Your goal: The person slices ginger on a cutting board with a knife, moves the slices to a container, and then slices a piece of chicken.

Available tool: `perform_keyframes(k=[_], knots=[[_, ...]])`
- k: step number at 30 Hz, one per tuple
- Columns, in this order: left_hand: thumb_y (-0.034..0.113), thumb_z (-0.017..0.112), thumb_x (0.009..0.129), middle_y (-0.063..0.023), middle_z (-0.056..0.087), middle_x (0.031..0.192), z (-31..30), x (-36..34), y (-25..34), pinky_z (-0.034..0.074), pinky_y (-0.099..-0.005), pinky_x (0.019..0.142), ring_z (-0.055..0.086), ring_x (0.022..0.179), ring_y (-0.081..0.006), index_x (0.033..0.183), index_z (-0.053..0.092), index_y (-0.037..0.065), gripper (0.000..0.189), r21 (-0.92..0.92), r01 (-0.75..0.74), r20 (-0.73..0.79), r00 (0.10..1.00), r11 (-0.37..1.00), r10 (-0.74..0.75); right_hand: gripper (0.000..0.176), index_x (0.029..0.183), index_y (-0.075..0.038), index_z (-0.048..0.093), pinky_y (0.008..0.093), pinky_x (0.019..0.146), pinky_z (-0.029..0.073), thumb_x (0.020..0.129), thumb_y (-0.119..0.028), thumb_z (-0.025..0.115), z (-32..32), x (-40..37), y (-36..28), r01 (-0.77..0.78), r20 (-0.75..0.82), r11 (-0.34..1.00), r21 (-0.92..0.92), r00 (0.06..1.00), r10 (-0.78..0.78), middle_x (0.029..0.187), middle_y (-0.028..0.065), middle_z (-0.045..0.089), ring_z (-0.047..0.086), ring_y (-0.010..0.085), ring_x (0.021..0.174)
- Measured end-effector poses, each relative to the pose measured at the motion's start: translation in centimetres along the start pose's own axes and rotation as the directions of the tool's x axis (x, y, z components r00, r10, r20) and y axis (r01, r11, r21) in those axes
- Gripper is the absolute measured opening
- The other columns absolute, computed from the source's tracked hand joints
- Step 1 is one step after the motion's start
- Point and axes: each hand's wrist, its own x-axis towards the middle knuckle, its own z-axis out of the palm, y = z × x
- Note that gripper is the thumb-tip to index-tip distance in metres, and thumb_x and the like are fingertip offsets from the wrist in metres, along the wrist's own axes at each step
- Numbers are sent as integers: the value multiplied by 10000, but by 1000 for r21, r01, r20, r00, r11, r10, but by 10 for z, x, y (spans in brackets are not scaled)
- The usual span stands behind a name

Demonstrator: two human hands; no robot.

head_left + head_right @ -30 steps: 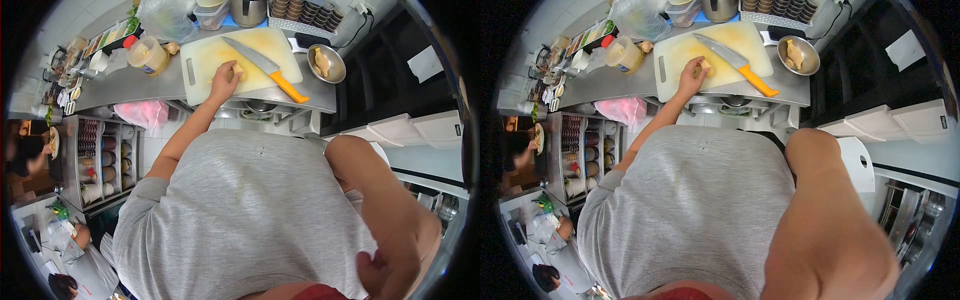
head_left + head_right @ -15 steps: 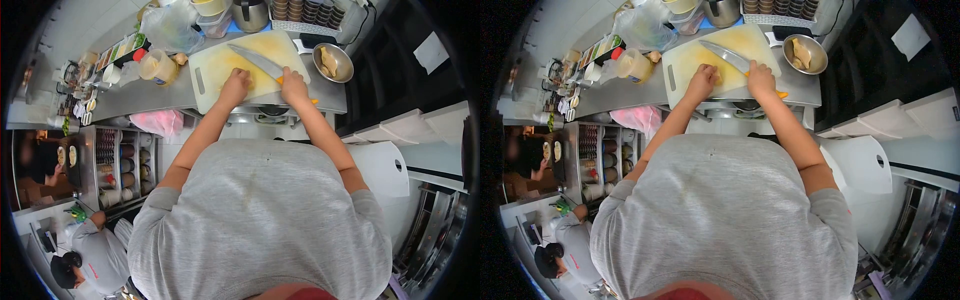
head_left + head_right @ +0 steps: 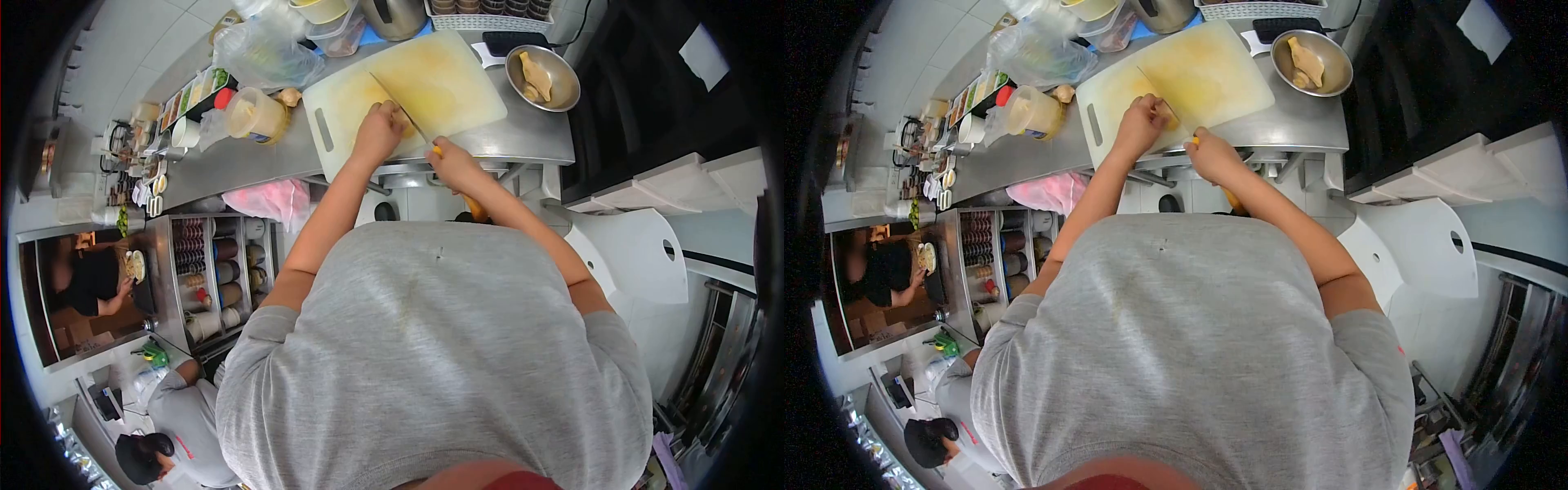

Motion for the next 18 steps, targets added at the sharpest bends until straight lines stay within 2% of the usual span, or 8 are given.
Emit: perform_keyframes(k=[1, 2, 5, 7, 10, 13, 16, 18], knots=[[93, 673, 761, -202, 594, 988, 0, 1, -1, 497, -420, 727, 618, 827, -356, 1029, 598, 10, 291, -15, 3, 3, 1000, 1000, -3, 371, 1135, 9, 457, 442, 669, 515, 923, -294, 484, -6, -10, -14, -118, 85, 993, 28, 990, 115, 767, 238, 642, 651, 341, 622], [99, 674, 763, -201, 595, 982, 0, 1, -2, 497, -421, 729, 618, 827, -356, 1026, 600, 13, 287, -30, -5, 0, 1000, 1000, 5, 337, 1117, 5, 459, 443, 583, 509, 919, -267, 473, 3, -4, -3, -46, 23, 999, 11, 999, 46, 686, 197, 636, 588, 330, 454], [121, 675, 768, -200, 598, 967, 0, 0, -5, 495, -426, 735, 617, 831, -358, 1017, 606, 19, 278, -12, -39, -2, 999, 999, 39, 301, 1104, 13, 473, 459, 644, 513, 905, -212, 450, -6, -4, -10, -29, 122, 993, -118, 992, 44, 763, 228, 649, 640, 355, 595], [137, 678, 769, -200, 599, 959, -3, 3, -3, 494, -429, 741, 617, 840, -357, 1009, 609, 22, 274, 86, -78, 11, 997, 993, 77, 286, 1094, 18, 495, 473, 697, 509, 890, -174, 436, -2, 4, -2, -8, 72, 976, -220, 997, 24, 835, 245, 653, 652, 373, 718], [151, 672, 777, -204, 597, 959, -10, 17, 1, 490, -432, 755, 611, 870, -363, 1035, 600, 31, 293, 132, 42, 145, 988, 990, -61, 270, 1065, 19, 540, 489, 773, 496, 876, -136, 424, 5, 16, 4, -9, -3, 950, -313, 1000, 9, 933, 263, 649, 643, 388, 882], [211, 675, 824, -197, 638, 880, 4, 10, 2, 514, -387, 702, 649, 745, -315, 1011, 586, -15, 306, 108, -70, -61, 995, 992, 77, 260, 1028, 15, 579, 490, 807, 492, 872, -118, 420, 12, 21, 7, -5, -40, 935, -355, 999, -10, 967, 261, 649, 638, 388, 930], [217, 623, 843, -252, 586, 1024, 13, 6, -2, 479, -444, 779, 590, 907, -390, 1064, 544, 4, 317, -94, 104, -52, 993, 990, -109, 258, 1007, 17, 596, 485, 812, 493, 867, -117, 425, 9, 19, 4, -6, -48, 926, -378, 999, -13, 967, 252, 653, 641, 386, 926], [257, 569, 883, -280, 594, 990, 26, 1, -6, 480, -469, 766, 595, 883, -412, 1042, 505, -27, 332, -135, 154, -162, 971, 979, -175, 257, 1002, 19, 600, 482, 811, 495, 863, -118, 432, 8, 15, 1, -7, -51, 921, -389, 999, -13, 965, 245, 655, 643, 386, 920]])
